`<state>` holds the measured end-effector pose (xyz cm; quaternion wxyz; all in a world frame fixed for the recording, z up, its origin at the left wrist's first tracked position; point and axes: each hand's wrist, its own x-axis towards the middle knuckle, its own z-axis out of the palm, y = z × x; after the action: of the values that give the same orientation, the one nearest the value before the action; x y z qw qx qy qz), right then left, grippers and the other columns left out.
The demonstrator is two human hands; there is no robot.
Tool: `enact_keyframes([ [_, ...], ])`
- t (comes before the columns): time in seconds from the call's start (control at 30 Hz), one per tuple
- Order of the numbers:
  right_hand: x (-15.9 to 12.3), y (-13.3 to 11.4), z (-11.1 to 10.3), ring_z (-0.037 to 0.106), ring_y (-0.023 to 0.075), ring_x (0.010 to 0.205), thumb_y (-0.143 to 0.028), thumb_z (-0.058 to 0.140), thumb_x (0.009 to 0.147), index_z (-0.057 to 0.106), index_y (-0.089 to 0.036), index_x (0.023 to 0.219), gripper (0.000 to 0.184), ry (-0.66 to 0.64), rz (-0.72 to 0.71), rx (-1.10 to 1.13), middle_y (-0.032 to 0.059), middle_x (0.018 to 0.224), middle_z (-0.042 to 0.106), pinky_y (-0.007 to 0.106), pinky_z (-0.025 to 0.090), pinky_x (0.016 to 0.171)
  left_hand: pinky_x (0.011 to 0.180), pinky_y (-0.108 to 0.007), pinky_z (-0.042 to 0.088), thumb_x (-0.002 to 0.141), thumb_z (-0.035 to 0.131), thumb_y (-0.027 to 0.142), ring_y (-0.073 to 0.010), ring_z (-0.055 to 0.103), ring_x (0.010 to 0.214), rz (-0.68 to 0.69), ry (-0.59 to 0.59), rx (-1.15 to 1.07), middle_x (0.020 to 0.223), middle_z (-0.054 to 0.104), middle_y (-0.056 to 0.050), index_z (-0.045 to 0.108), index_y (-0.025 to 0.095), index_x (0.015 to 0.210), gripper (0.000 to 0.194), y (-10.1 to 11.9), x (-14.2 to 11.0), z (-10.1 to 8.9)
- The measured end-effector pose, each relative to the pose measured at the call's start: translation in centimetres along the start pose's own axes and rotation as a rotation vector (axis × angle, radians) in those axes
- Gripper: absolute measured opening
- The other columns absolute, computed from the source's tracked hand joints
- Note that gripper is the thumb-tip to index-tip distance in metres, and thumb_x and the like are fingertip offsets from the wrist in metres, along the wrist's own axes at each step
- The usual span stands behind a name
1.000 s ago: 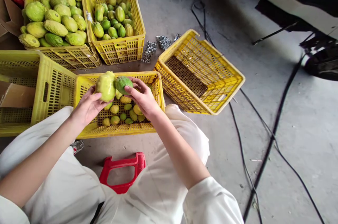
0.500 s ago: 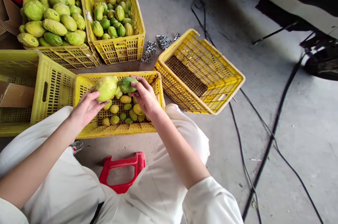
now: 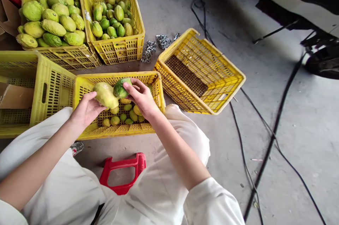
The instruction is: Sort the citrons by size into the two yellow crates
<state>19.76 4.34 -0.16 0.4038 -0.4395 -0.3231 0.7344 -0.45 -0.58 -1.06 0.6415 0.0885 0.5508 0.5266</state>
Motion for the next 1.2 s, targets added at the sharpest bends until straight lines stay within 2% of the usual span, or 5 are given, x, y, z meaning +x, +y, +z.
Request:
enact_keyframes([
  [0.3,0.0,0.1,-0.2,0.076,0.0197,0.103,-0.066,0.101,0.06,0.074,-0.028,0.105,0.064,0.019,0.024,0.015,-0.0027,0.1,0.077,0.031,0.064,0.092,0.081,-0.026,0.066,0.085,0.078,0.019,-0.0176,0.074,0.089,-0.089,0.123,-0.12,0.095,0.078,-0.003,0.07,0.021,0.096,0.014,0.1,-0.1,0.9],
  [0.53,-0.3,-0.3,0.2,0.078,0.0221,0.104,-0.062,0.102,0.058,0.076,-0.028,0.106,0.065,-0.014,0.079,0.036,-0.0003,0.101,0.08,0.037,0.067,0.096,0.074,-0.024,0.064,0.075,0.093,0.022,-0.0156,0.074,0.083,-0.046,0.031,-0.015,0.094,0.079,-0.002,0.071,0.02,0.093,0.029,-0.3,0.3,0.4],
  [0.8,-0.2,-0.3,0.3,0.077,0.0167,0.094,-0.056,0.103,0.058,0.071,-0.027,0.108,0.066,-0.02,0.102,0.09,-0.0024,0.1,0.079,0.03,0.065,0.088,0.066,-0.023,0.061,0.068,0.099,0.023,-0.0178,0.075,0.083,-0.024,-0.043,0.012,0.087,0.079,-0.003,0.069,0.02,0.084,0.034,-0.6,0.6,0.3],
  [1.0,0.0,-0.1,-0.1,0.073,0.0163,0.086,-0.05,0.1,0.065,0.063,-0.027,0.093,0.052,0.044,0.089,0.072,-0.0053,0.089,0.072,0.034,0.066,0.086,0.072,-0.022,0.064,0.066,0.098,0.021,-0.0197,0.078,0.094,-0.017,-0.055,-0.016,0.09,0.08,-0.001,0.071,0.022,0.088,0.035,-0.8,0.4,0.4],
  [1.2,0.2,-0.1,-0.2,0.071,0.0136,0.083,-0.053,0.096,0.067,0.07,-0.027,0.097,0.047,0.038,0.072,0.069,-0.0048,0.094,0.074,0.031,0.065,0.086,0.079,-0.026,0.067,0.07,0.099,0.032,-0.0238,0.079,0.105,-0.036,-0.038,-0.005,0.098,0.082,-0.005,0.072,0.021,0.097,0.04,-0.9,0.3,0.2],
])
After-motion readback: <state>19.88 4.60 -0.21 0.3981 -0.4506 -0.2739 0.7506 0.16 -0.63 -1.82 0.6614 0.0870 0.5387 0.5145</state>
